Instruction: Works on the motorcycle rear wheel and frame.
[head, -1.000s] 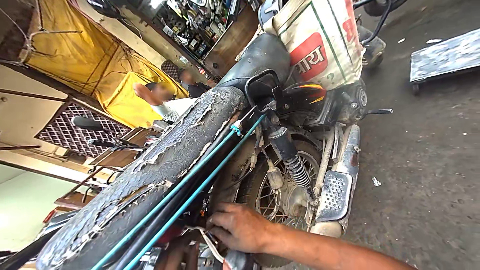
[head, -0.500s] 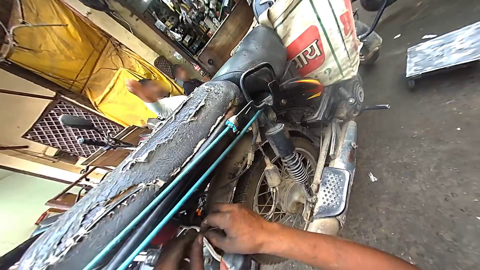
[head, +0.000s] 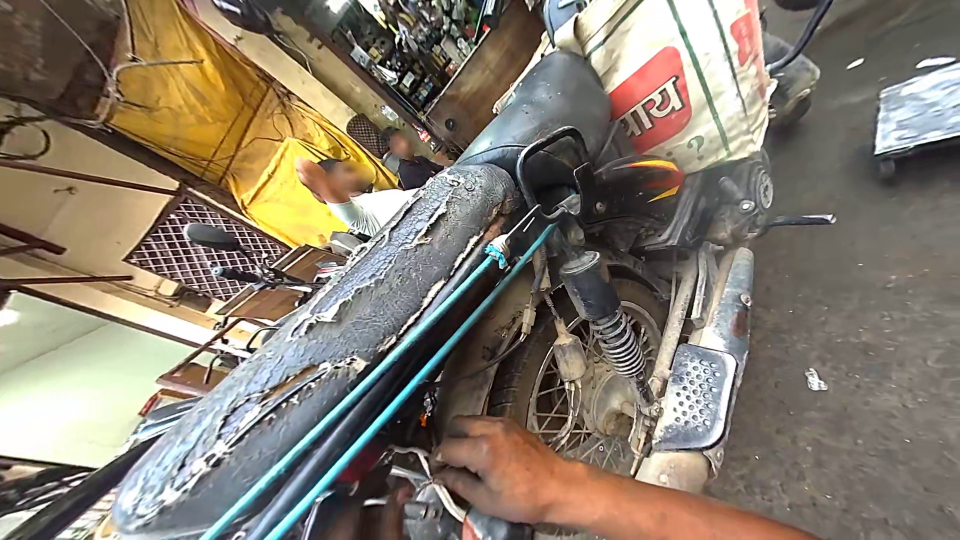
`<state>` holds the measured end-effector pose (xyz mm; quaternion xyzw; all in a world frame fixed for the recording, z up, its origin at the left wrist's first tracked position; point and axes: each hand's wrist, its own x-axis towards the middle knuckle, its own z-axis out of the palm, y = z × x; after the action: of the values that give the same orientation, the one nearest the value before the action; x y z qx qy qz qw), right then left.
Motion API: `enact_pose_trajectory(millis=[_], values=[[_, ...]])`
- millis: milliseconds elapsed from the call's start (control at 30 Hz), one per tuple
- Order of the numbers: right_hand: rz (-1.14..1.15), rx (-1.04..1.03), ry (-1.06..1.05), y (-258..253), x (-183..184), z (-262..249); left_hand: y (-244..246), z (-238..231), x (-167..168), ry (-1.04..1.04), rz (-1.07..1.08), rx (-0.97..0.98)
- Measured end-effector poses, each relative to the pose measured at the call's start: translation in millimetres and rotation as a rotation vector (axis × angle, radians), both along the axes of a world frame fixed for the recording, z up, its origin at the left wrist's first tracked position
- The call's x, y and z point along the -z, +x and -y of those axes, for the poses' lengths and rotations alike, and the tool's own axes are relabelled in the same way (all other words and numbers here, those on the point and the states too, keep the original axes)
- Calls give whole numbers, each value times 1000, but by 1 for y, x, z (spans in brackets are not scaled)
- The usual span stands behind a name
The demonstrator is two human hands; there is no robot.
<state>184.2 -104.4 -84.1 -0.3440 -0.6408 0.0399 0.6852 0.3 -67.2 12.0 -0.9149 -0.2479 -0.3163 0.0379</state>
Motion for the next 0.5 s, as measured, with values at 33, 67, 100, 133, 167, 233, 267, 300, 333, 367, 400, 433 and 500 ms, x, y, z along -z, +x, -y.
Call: enact_pose_trajectory(millis=[33,67,100,133,167,233,267,300,333,367,400,433,500], values=[[-2,-12,-7,0,0,1,-5,-6,1,310,-100,54],[-5,-26,-11,-1,0,1,-9,-13,1,524,-183,98],[-10,-41,-11,0,-1,1,-11,-19,1,666,-246,132],[-16,-55,-10,0,-1,0,-12,-24,0,744,-284,163],[-26,-71,-11,1,-1,-1,-12,-28,-1,774,-301,196],[-60,-110,-10,2,-1,-2,-10,-29,-4,786,-323,242],[-70,-128,-22,4,-3,-1,-9,-30,-6,784,-328,256],[-73,-148,-46,6,-4,0,-8,-30,-8,776,-334,261],[-74,-167,-78,7,-6,2,-6,-29,-9,757,-338,255],[-81,-180,-102,7,-7,3,-4,-27,-9,717,-340,237],[-91,-178,-104,6,-7,5,-2,-23,-9,658,-342,207],[-93,-161,-90,4,-7,6,-1,-19,-8,593,-346,177],[-48,-71,-7,-1,-6,8,1,-13,-9,427,-367,156]])
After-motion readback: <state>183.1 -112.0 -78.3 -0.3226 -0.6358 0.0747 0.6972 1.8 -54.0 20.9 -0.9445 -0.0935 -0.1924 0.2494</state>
